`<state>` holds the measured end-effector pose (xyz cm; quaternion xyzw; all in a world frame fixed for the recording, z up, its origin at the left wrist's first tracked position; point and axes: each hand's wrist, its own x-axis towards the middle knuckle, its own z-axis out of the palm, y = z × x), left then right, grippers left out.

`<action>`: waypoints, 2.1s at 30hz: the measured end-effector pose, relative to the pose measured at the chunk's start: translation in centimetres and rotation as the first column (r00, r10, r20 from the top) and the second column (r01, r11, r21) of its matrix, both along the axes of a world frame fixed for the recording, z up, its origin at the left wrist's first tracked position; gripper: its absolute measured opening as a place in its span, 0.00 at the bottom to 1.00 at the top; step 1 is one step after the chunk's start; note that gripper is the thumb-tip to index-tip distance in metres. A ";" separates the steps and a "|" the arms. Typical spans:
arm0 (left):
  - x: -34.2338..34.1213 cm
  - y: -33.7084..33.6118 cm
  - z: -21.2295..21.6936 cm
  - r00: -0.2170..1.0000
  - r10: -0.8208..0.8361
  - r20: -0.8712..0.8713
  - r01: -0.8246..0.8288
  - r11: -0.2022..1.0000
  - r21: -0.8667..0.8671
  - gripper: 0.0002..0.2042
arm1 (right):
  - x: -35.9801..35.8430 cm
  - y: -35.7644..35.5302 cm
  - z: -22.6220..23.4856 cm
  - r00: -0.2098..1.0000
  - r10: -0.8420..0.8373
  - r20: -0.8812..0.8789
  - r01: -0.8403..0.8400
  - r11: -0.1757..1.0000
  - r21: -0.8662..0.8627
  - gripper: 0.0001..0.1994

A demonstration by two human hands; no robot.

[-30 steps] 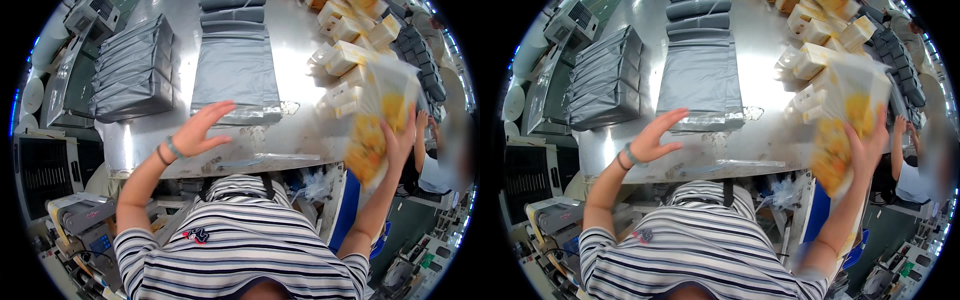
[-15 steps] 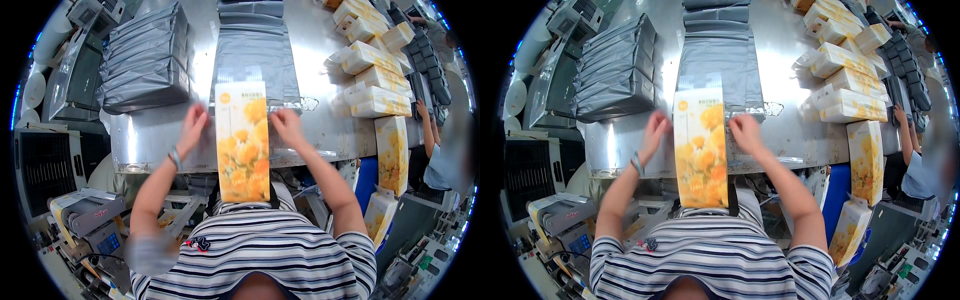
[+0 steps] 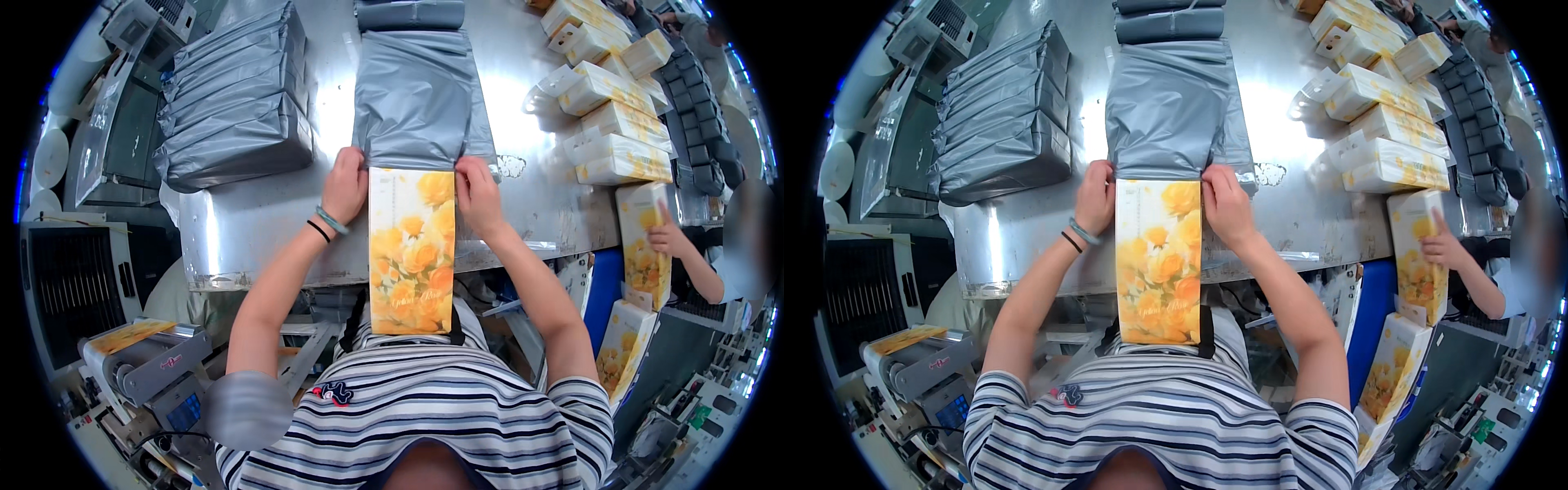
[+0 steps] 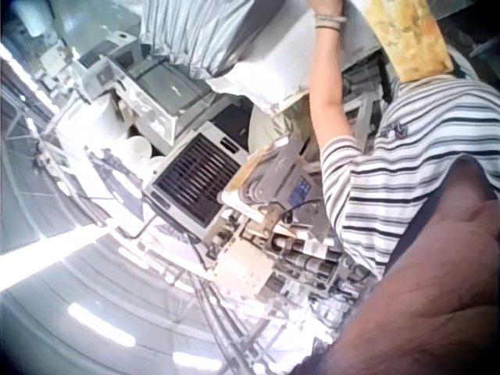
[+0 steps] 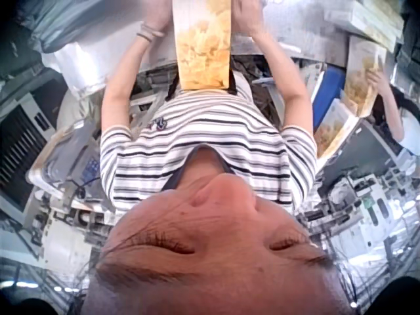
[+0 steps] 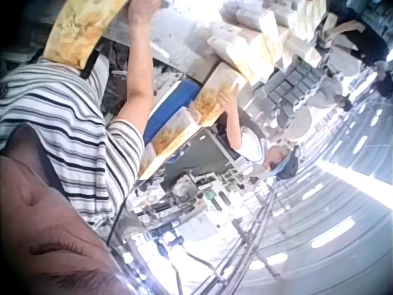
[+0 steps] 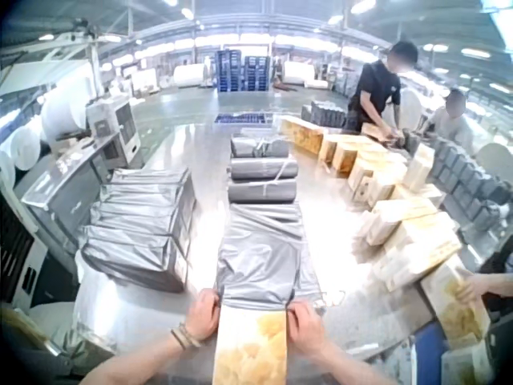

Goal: The person places rectangular boxes into silver plastic bags by hand and then stacks the bagged items together on a metal workstation.

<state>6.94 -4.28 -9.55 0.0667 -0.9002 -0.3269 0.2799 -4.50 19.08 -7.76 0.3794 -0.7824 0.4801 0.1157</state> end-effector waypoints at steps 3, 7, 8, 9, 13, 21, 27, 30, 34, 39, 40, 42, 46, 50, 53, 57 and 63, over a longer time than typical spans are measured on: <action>-1.0 -0.6 -1.1 0.964 0.042 0.261 -0.068 0.993 0.093 0.09 | -0.7 -1.4 -1.3 0.944 -0.123 0.306 0.082 0.986 0.145 0.08; 1.4 0.1 1.7 0.623 -0.109 0.775 0.372 0.912 -0.171 0.07 | 0.3 2.3 1.3 0.946 -0.015 0.325 -0.203 0.754 0.624 0.10; 4.5 1.0 1.8 0.553 -0.241 0.798 0.548 0.826 -0.131 0.07 | 2.9 5.1 2.2 0.968 0.067 0.242 -0.230 0.625 0.746 0.09; 7.4 1.5 1.9 0.458 -0.351 0.816 0.696 0.714 -0.083 0.08 | 6.0 7.7 2.6 0.883 0.210 0.420 -0.456 0.595 0.661 0.08; 8.3 3.0 5.3 0.276 -0.534 0.799 0.823 0.561 0.090 0.10 | 6.5 8.9 5.1 0.641 0.344 0.686 -0.768 0.307 0.562 0.08; 9.1 2.6 0.1 0.719 -0.581 0.382 -0.135 0.423 0.896 0.09 | 7.6 4.3 2.3 0.460 0.144 0.876 -0.668 0.706 0.234 0.11; 10.1 3.3 0.3 0.720 -0.618 0.315 -0.003 0.452 0.892 0.10 | 10.3 -2.4 0.3 0.848 0.299 0.438 -0.342 0.939 0.021 0.09; 10.4 2.7 1.3 0.746 -0.491 0.450 -0.151 0.534 0.832 0.13 | 12.4 -1.5 2.8 0.933 0.210 0.292 -0.232 0.972 0.042 0.07; 9.6 2.6 2.1 0.856 -0.217 0.470 -0.226 0.660 0.717 0.19 | 11.1 -0.6 2.6 0.974 0.032 0.225 -0.062 0.990 0.123 0.06; 8.6 2.1 0.4 0.685 -0.511 0.520 -0.087 0.652 0.754 0.12 | 11.3 -2.0 0.8 0.948 0.148 0.280 -0.173 0.983 0.068 0.09; 8.7 2.3 1.1 0.705 -0.500 0.504 -0.073 0.655 0.752 0.08 | 11.7 -2.6 0.7 0.942 0.193 0.276 -0.212 0.977 0.039 0.09; 8.6 2.4 0.7 0.726 -0.534 0.434 -0.022 0.612 0.791 0.07 | 12.4 -4.3 -0.1 0.949 0.193 0.248 -0.208 0.978 0.035 0.08; 7.9 2.1 2.3 0.696 -0.627 0.350 -0.035 0.457 0.889 0.09 | 12.1 -3.8 0.1 0.752 0.188 0.632 -0.071 0.976 -0.206 0.07; 9.3 -0.2 1.4 0.573 -0.678 0.459 -0.010 0.555 0.832 0.10 | 13.4 8.4 2.3 0.630 0.325 0.705 -0.242 0.945 -0.219 0.05; 9.8 -0.9 1.6 0.625 -0.554 0.550 0.127 0.767 0.629 0.10 | 14.7 18.7 1.0 0.780 -0.011 0.626 -0.584 0.349 0.733 0.09; 7.2 0.4 7.6 0.920 -0.246 0.304 0.349 0.867 -0.356 0.15 | 9.4 19.4 2.9 0.907 -0.003 0.422 -0.384 0.409 0.828 0.18; 4.0 -0.5 4.7 0.781 -0.562 0.271 0.541 0.395 -0.742 0.14 | 1.0 8.4 5.4 0.755 0.635 -0.165 -0.358 0.610 0.707 0.12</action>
